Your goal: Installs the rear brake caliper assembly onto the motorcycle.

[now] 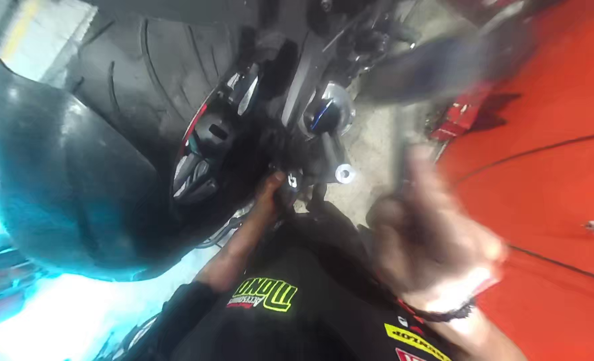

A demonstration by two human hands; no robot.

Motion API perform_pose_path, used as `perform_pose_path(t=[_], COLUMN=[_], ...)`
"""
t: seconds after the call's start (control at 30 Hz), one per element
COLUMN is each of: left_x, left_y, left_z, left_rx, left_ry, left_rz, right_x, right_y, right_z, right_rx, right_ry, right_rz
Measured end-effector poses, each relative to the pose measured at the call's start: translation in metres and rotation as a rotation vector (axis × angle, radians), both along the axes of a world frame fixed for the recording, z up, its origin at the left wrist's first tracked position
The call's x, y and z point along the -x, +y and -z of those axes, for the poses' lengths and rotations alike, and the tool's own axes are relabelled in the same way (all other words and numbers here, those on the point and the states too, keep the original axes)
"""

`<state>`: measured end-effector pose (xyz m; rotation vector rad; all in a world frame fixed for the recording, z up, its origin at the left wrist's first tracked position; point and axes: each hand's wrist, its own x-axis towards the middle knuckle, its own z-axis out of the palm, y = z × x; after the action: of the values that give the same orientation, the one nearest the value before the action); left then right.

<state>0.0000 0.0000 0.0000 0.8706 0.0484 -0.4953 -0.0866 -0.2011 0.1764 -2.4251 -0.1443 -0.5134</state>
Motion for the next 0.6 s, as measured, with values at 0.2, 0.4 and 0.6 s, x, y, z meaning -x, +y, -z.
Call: perform_pose_path(t=[0.2,0.4,0.6], left_x=[-0.001,-0.008,-0.006], left_y=[-0.002,0.001,0.000], left_z=[0.002,0.007,0.003], left_rx=[0.016,0.156,0.176], left_ry=[0.005,-0.020,-0.035], left_rz=[-0.019,0.004,-0.040], right_x=[-0.004,-0.009,0.011], right_y=[0.003,-0.032,-0.123], right_z=[0.053,0.014,0.109], right_rx=[0.187,-0.049,-0.126], right_ry=[0.412,0.019,-0.026], right_rz=[-0.185,-0.071,0.321])
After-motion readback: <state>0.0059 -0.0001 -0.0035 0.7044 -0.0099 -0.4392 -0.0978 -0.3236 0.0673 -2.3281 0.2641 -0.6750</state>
